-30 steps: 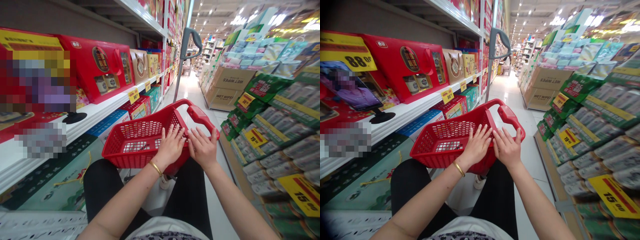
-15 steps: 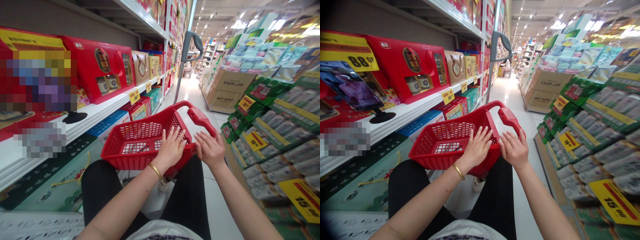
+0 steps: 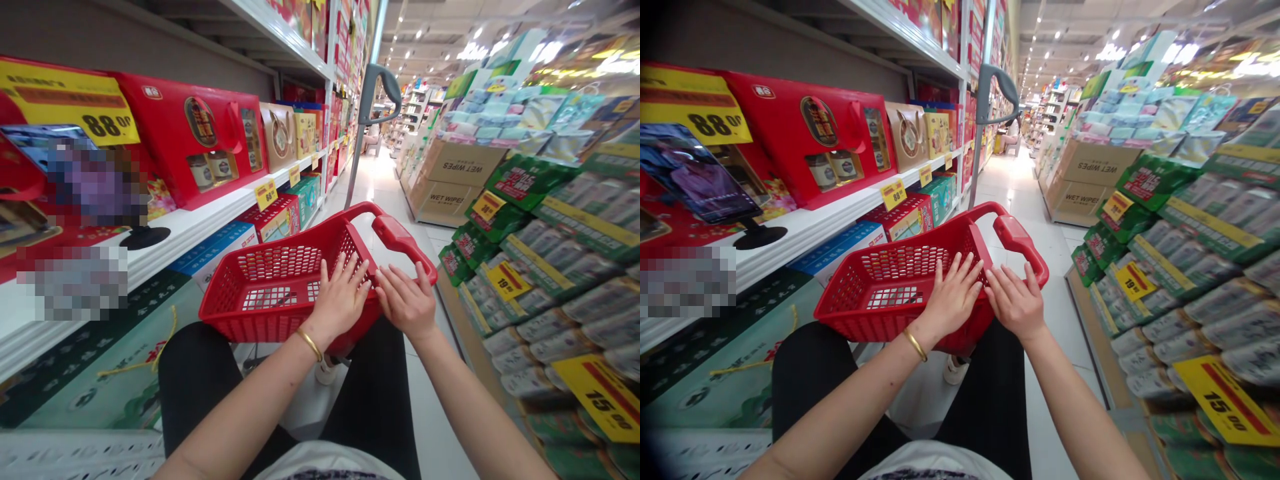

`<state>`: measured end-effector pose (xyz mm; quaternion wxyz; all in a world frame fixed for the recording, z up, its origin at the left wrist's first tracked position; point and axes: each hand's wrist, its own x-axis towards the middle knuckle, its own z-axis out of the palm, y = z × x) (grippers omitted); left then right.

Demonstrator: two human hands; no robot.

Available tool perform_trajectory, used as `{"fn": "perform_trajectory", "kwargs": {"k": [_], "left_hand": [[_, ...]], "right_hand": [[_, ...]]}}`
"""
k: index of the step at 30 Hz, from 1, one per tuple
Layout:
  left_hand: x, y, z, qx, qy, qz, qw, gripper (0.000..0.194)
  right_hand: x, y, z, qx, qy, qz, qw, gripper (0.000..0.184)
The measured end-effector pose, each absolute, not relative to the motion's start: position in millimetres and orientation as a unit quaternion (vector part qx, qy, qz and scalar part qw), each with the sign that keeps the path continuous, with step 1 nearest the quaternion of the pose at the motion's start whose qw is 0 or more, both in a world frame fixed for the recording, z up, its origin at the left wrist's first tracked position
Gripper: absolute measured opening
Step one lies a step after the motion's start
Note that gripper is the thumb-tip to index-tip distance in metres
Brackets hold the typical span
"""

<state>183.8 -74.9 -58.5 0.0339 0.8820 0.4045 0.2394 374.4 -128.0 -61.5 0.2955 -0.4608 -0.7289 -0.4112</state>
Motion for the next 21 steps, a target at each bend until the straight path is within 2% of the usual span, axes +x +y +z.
{"fn": "perform_trajectory", "kwargs": {"k": [7,13,21], "left_hand": [[185,-78,-58,0.871,0.427,0.240,0.035,0.056],[185,-78,-57,0.870,0.428,0.242,0.021,0.057],[187,-78,-61,0.865,0.426,0.266,0.015,0.057]], "right_hand": [[378,-129,-60,-0.509,-0.654,-0.417,0.373,0.029],[371,-129,-54,-0.469,-0.732,-0.380,0.316,0.036],[375,-128,-57,-0.510,-0.679,-0.374,0.374,0.036]]}}
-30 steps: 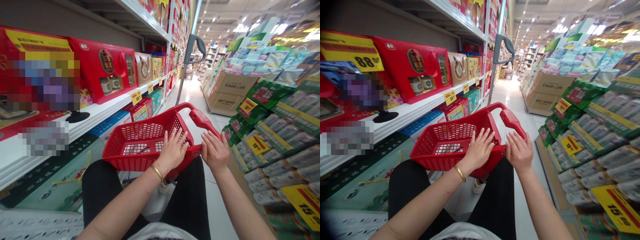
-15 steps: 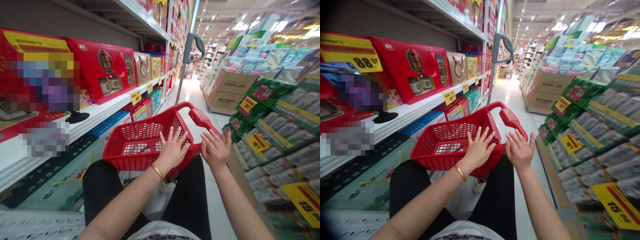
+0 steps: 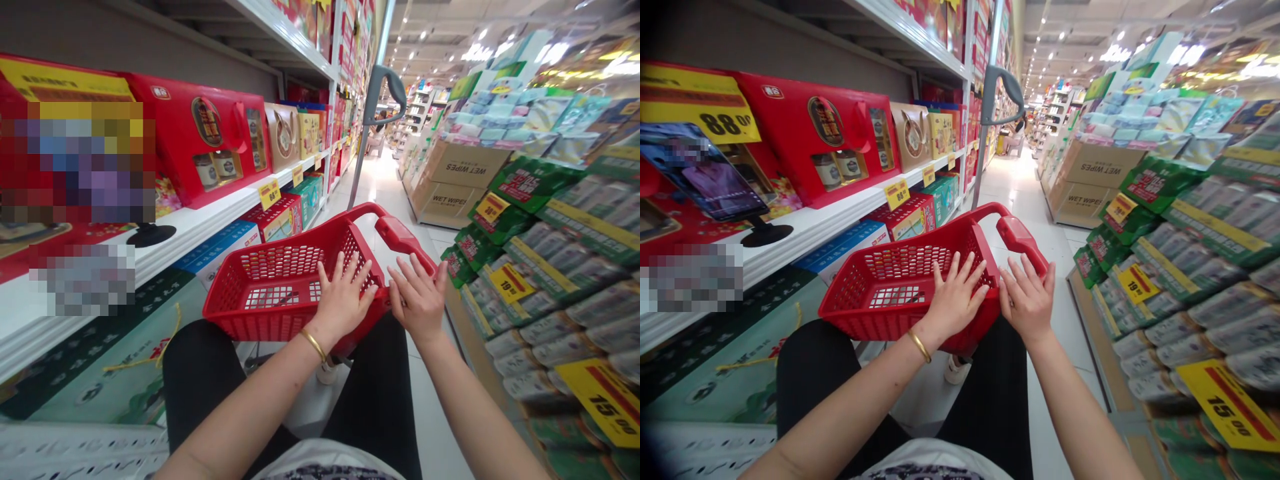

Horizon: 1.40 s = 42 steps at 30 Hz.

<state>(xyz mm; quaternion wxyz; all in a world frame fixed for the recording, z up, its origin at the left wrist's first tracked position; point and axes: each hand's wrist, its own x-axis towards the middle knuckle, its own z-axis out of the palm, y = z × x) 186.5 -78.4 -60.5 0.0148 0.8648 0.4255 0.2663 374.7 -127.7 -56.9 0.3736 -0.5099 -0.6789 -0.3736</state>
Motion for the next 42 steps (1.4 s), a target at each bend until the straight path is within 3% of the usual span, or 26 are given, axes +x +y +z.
{"fn": "perform_trajectory", "kwargs": {"k": [7,15,22,29,36,42], "left_hand": [[186,-77,-62,0.867,0.416,0.276,0.008,0.055],[185,-79,-60,0.868,0.415,0.273,-0.001,0.056],[185,-80,-60,0.866,0.420,0.271,-0.002,0.056],[186,-80,-59,0.863,0.425,0.272,0.009,0.056],[185,-80,-61,0.863,0.424,0.275,0.007,0.055],[187,-80,-60,0.859,0.428,0.280,0.018,0.056]], "right_hand": [[388,-129,-53,-0.478,-0.709,-0.398,0.332,0.036],[372,-130,-56,-0.541,-0.632,-0.385,0.399,0.030],[372,-131,-60,-0.503,-0.708,-0.374,0.326,0.035],[388,-130,-54,-0.537,-0.638,-0.385,0.396,0.029],[377,-130,-61,-0.437,-0.759,-0.366,0.314,0.040],[418,-127,-57,-0.490,-0.669,-0.378,0.412,0.037]]}}
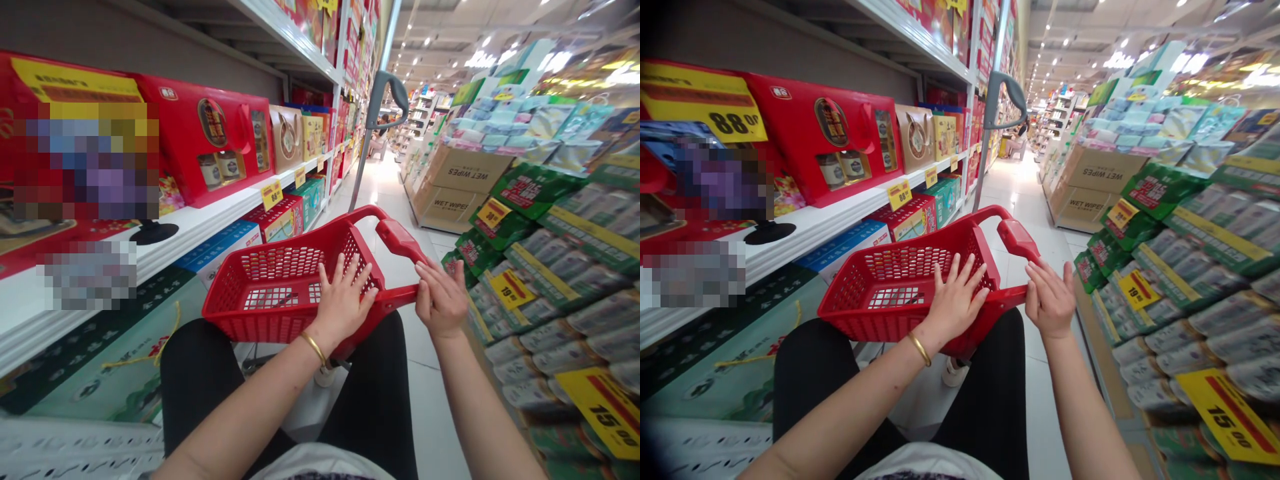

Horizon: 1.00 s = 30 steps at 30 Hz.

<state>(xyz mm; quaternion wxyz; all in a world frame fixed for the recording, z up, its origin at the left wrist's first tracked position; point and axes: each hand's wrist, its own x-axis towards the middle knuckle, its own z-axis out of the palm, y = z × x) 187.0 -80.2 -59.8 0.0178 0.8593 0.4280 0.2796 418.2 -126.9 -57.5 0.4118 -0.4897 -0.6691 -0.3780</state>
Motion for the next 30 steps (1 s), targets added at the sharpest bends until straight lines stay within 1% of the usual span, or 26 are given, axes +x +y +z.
{"fn": "perform_trajectory", "kwargs": {"k": [3,6,8,10,14,16,17,20,22,27,30], "left_hand": [[186,-81,-59,0.858,0.431,0.279,0.013,0.055],[185,-81,-60,0.861,0.427,0.276,0.008,0.054],[186,-81,-60,0.861,0.428,0.275,0.006,0.054],[187,-81,-61,0.859,0.431,0.277,0.007,0.055],[187,-82,-61,0.858,0.429,0.281,0.012,0.056],[186,-82,-61,0.859,0.428,0.281,0.013,0.055],[186,-82,-60,0.859,0.427,0.281,0.012,0.055],[184,-82,-59,0.861,0.425,0.280,0.009,0.055],[184,-83,-59,0.861,0.425,0.280,0.008,0.056],[187,-84,-59,0.864,0.417,0.281,0.013,0.056],[188,-85,-59,0.866,0.411,0.284,0.013,0.053]], "right_hand": [[393,-127,-67,-0.494,-0.662,-0.388,0.408,0.039],[372,-129,-75,-0.466,-0.709,-0.389,0.360,0.043],[375,-130,-75,-0.457,-0.724,-0.389,0.340,0.042],[387,-129,-72,-0.473,-0.703,-0.396,0.355,0.038],[393,-127,-69,-0.507,-0.629,-0.391,0.441,0.035],[382,-127,-70,-0.506,-0.629,-0.384,0.448,0.036],[376,-127,-71,-0.500,-0.648,-0.377,0.433,0.037],[371,-130,-66,-0.463,-0.736,-0.347,0.352,0.044],[383,-133,-56,-0.452,-0.766,-0.327,0.319,0.044],[423,-134,-27,-0.457,-0.797,-0.258,0.300,0.030],[429,-135,-20,-0.457,-0.808,-0.229,0.292,0.025]]}}
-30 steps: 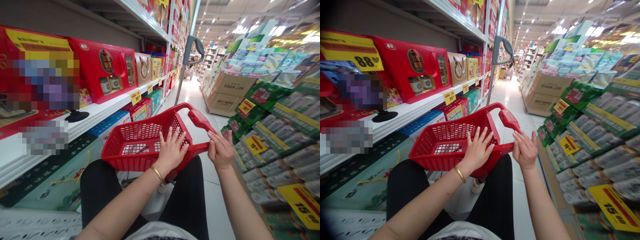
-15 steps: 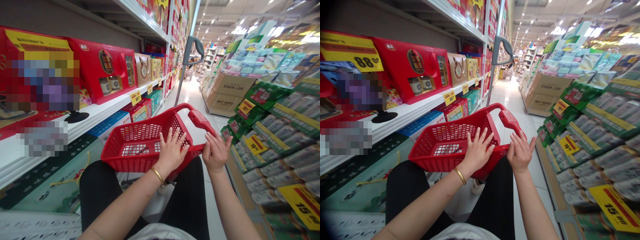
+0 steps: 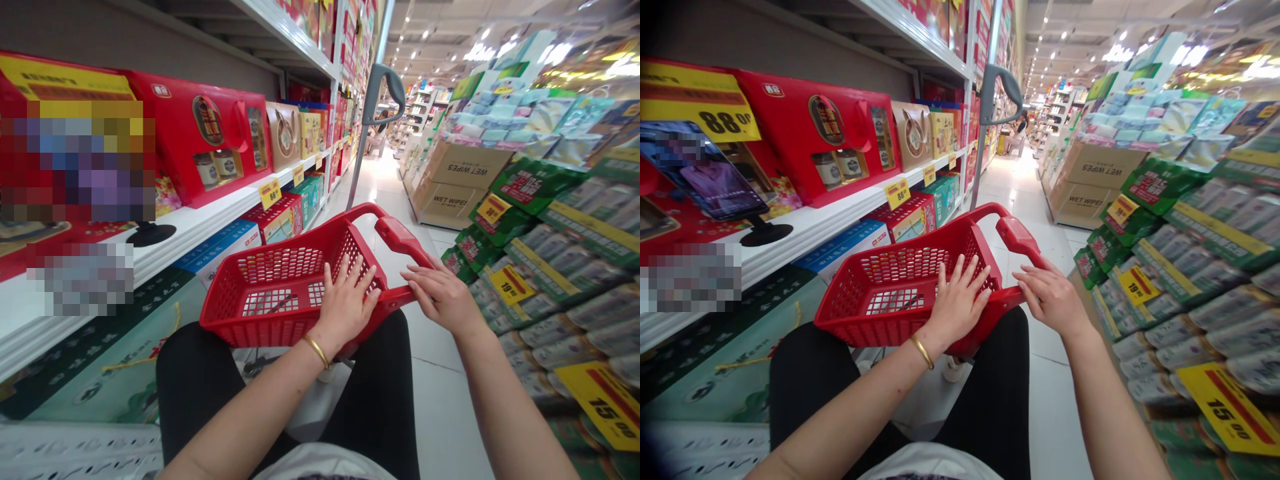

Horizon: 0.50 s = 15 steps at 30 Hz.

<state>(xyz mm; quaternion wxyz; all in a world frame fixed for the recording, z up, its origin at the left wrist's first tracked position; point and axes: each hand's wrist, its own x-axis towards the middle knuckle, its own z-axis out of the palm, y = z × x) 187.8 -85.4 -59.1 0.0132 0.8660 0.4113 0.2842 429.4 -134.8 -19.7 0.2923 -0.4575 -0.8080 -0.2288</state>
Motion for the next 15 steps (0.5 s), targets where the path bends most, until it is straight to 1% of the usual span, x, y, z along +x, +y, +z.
{"fn": "perform_trajectory", "kwargs": {"k": [7,15], "left_hand": [[172,-80,-58,0.879,0.385,0.281,0.004,0.048],[133,-46,-62,0.911,0.322,0.259,-0.004,0.055]], "right_hand": [[405,-144,-20,-0.496,-0.781,-0.262,0.276,0.021],[338,-167,-22,-0.558,-0.728,-0.288,0.274,0.020]]}}
